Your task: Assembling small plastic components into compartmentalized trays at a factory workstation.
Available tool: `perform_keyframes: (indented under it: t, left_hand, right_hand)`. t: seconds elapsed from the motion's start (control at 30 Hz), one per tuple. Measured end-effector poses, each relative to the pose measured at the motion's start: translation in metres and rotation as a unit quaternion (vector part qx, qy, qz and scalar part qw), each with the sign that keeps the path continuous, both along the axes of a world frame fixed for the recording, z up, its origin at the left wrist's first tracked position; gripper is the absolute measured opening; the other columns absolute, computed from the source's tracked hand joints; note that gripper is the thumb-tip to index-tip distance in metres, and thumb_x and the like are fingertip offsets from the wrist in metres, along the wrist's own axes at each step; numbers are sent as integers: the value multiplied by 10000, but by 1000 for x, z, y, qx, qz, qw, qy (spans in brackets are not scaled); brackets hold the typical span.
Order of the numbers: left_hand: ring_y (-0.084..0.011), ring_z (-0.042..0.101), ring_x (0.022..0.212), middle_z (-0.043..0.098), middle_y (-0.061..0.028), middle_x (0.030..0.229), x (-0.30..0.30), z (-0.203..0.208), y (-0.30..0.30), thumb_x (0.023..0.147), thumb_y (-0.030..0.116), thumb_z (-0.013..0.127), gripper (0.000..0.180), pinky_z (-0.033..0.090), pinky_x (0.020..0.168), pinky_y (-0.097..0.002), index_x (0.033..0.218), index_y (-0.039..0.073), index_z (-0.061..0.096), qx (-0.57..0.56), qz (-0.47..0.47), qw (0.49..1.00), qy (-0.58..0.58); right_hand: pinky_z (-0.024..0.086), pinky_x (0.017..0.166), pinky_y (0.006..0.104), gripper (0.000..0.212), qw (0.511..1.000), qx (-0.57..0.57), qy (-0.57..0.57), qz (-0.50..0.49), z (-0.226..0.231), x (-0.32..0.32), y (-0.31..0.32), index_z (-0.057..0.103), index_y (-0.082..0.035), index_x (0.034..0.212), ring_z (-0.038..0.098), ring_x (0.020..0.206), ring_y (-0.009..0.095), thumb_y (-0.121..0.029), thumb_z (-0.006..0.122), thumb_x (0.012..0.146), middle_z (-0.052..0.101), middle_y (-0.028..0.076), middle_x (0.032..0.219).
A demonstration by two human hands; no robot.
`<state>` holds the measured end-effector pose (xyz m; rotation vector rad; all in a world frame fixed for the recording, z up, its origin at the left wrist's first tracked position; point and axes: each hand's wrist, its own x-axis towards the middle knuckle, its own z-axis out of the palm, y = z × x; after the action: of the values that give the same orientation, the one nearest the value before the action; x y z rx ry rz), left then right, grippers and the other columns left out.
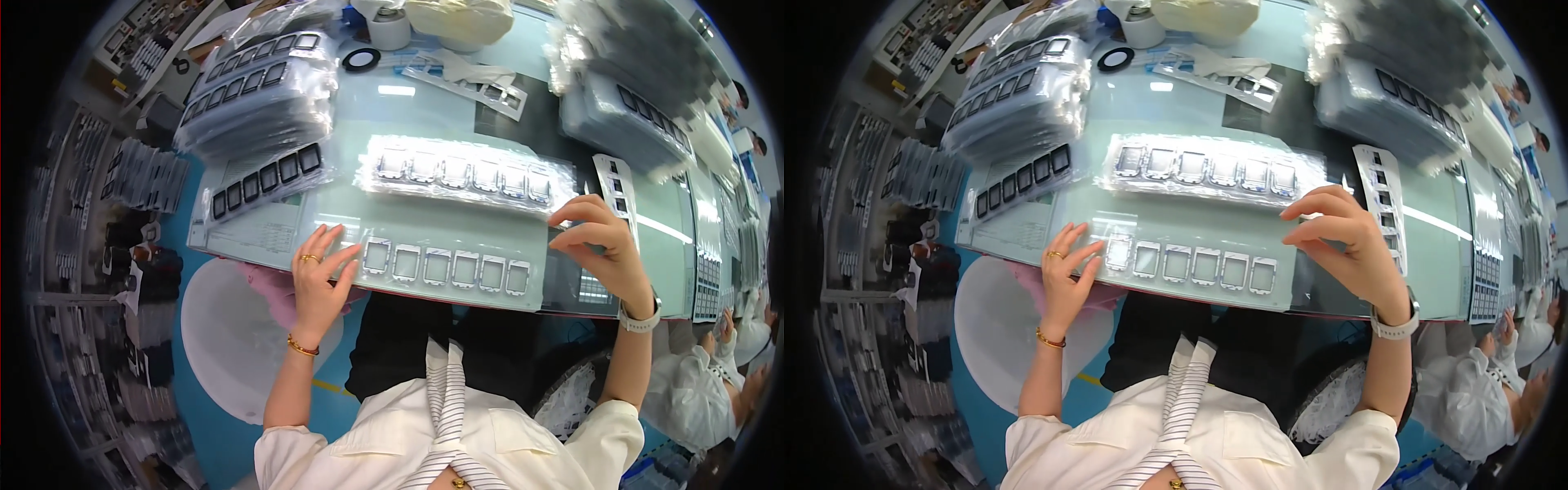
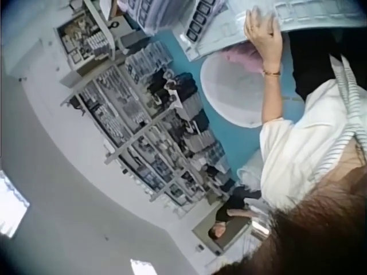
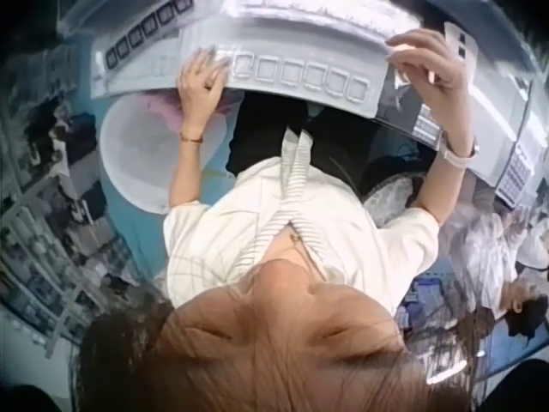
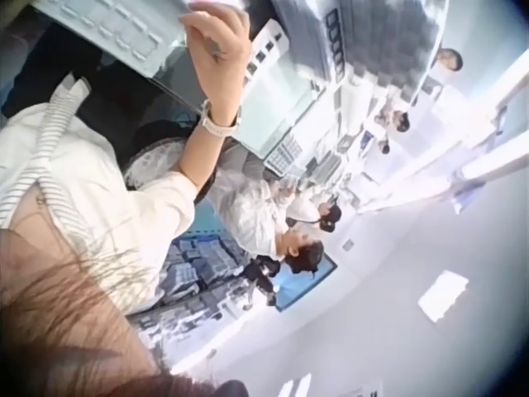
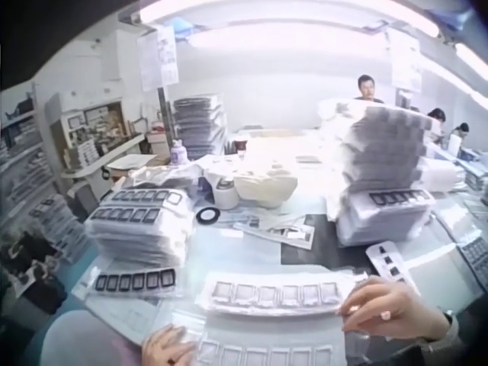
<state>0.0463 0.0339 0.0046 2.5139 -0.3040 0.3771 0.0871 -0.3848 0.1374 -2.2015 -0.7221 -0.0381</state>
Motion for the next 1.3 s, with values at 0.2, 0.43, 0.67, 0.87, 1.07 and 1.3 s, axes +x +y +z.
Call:
perform_keyframes:
  t: [0.2,0.43,0.67,0.87,1.07,1.3]
  left_hand:
    - [-313,582,1362,694,-80,1351,3,7,-19,876,31,756,166,454,1111,-433,1019,101,803,-15,-14,999,-32]
    - [-336,612,1310,715,-91,1286,-3,8,-69,903,35,729,177,463,1107,-481,1072,62,776,-113,-93,989,13]
    - [-357,311,1570,392,-141,1676,7,10,-110,1025,295,581,647,159,1279,-585,1596,40,416,170,-168,966,99]
    - [-347,248,1596,332,-145,1706,4,6,-32,1017,332,601,741,114,1296,-551,1633,18,336,162,-82,978,104]
    - [-346,257,1592,341,-159,1699,12,12,-24,978,337,669,786,138,1288,-514,1618,6,356,143,-94,980,102]
    - [-362,433,1433,502,-171,1533,29,29,-14,764,296,885,887,330,1194,-479,1522,32,506,73,-123,985,100]
  right_hand:
    - [507,960,398,235,998,-40,40,-17,-51,-5,-18,777,-47,989,614,1149,306,89,737,800,722,83,1177]
    - [535,967,415,388,993,-4,-58,-102,-46,-29,13,717,16,1142,663,1126,366,183,582,818,703,162,1209]
    - [242,1273,530,775,975,-190,-71,-95,-134,-59,88,428,36,1552,325,1566,365,-439,654,982,375,209,1665]
    - [290,1248,507,759,949,-242,-35,-200,-116,-87,22,460,12,1542,367,1544,352,-416,687,957,402,205,1651]
    - [494,794,434,321,929,-201,102,-292,-91,-62,10,682,-45,1022,657,822,282,-291,815,864,691,95,858]
    - [553,598,326,126,976,124,-64,-166,-45,-78,35,643,-8,877,671,624,181,-53,738,947,701,81,785]
